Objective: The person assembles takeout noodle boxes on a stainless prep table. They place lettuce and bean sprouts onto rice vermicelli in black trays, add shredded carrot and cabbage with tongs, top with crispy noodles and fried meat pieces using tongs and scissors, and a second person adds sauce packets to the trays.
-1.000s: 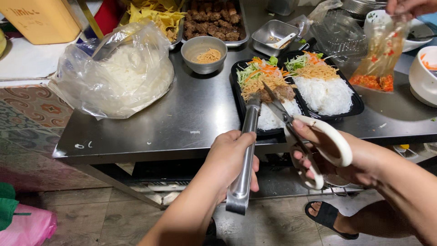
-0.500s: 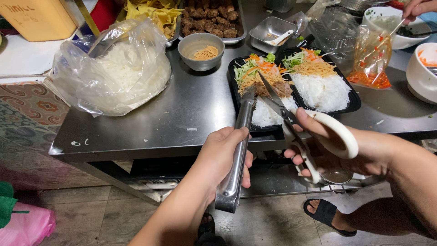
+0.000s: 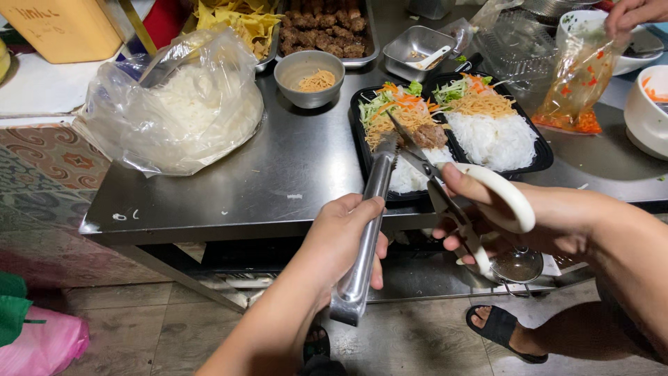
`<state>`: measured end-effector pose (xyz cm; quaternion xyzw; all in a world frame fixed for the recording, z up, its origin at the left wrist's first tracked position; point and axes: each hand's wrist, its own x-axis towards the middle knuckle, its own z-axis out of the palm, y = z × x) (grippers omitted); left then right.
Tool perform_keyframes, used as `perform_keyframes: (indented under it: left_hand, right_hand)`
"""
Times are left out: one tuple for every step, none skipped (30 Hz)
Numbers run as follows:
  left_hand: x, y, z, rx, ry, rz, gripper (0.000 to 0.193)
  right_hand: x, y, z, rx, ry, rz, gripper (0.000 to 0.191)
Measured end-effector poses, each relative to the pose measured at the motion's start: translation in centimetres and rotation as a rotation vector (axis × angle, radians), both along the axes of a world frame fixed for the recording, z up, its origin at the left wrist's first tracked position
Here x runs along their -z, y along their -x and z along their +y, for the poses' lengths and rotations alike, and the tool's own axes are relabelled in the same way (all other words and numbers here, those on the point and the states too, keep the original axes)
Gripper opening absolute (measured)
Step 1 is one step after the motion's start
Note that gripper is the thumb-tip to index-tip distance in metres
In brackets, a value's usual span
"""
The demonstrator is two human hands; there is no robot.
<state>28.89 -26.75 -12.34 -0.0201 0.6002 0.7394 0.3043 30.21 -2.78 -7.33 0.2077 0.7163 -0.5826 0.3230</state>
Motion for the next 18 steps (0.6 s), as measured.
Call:
perform_keyframes:
  left_hand:
    - [0.0,0.0,0.1,-0.014,-0.006,-0.009,0.033]
    - [0.0,-0.1,0.2,-0.027,-0.012,-0.018,0.033]
    - [0.0,-0.2,0.3,-0.041,-0.019,-0.027,0.033]
    - [0.0,-0.3,0.4,-0.052,-0.032,-0.024,0.033]
    - [0.1,-0.5,0.6,-0.064,-0.043,-0.020,0.033]
    - [0.1,-0.7,0.8,-0.076,-0.055,-0.016,0.033]
    - [0.0,-0.8,0.8,-0.073,-0.026,-0.019,0.034]
    - [0.0,-0.9,0.8,-0.071,0.003,-0.023,0.035]
    - [-0.1,-0.9,0.8,-0.070,0.030,-0.027,0.036]
    - [-0.2,-0.8,0.6,-0.069,0.056,-0.019,0.036]
    - [-0.3,-0.6,0.3,-0.067,0.082,-0.012,0.037]
    - [-0.5,-0.4,0.0,-0.065,0.108,-0.004,0.037]
    - [-0.7,0.0,-0.2,-0.050,0.245,0.033,0.037]
    - [-0.9,0.5,-0.4,-0.036,0.382,0.070,0.037]
    - [-1.2,0.8,-0.7,-0.022,0.519,0.106,0.037]
    - [-1.5,1.1,-1.1,0.006,0.656,0.299,0.038]
    - [-1.8,1.5,-1.5,0.034,0.789,0.494,0.039]
    - [-2.2,1.7,-1.7,0.064,0.919,0.691,0.040]
  right_hand:
    - [0.1,0.1,-0.1,-0.034,-0.008,0.010,0.085]
    - [0.3,0.2,-0.2,-0.005,-0.012,0.012,0.081]
    - [0.5,0.4,-0.3,0.025,-0.016,0.012,0.077]
    - [0.8,0.5,-0.4,0.054,-0.019,0.012,0.073]
    - [1.1,0.6,-0.5,0.079,-0.027,-0.001,0.066]
    - [1.4,0.7,-0.5,0.103,-0.035,-0.014,0.060]
    - [1.6,0.7,-0.6,0.126,-0.043,-0.027,0.054]
    - [1.9,0.7,-0.6,0.064,0.016,0.022,0.052]
    - [2.0,0.6,-0.6,0.001,0.074,0.071,0.053]
    - [2.2,0.6,-0.6,-0.062,0.132,0.119,0.055]
    - [2.2,0.5,-0.7,-0.032,0.108,0.124,0.053]
    - [2.2,0.4,-0.7,0.000,0.085,0.130,0.051]
    - [2.2,0.3,-0.6,0.031,0.063,0.137,0.049]
    - [2.1,0.2,-0.5,0.015,0.022,0.143,0.053]
    - [2.0,0.2,-0.3,-0.002,-0.019,0.149,0.056]
    - [1.9,0.1,0.0,-0.020,-0.060,0.155,0.059]
    - [1.7,0.0,0.4,-0.017,-0.033,0.142,0.061]
    - [1.6,0.0,0.9,-0.014,-0.007,0.129,0.062]
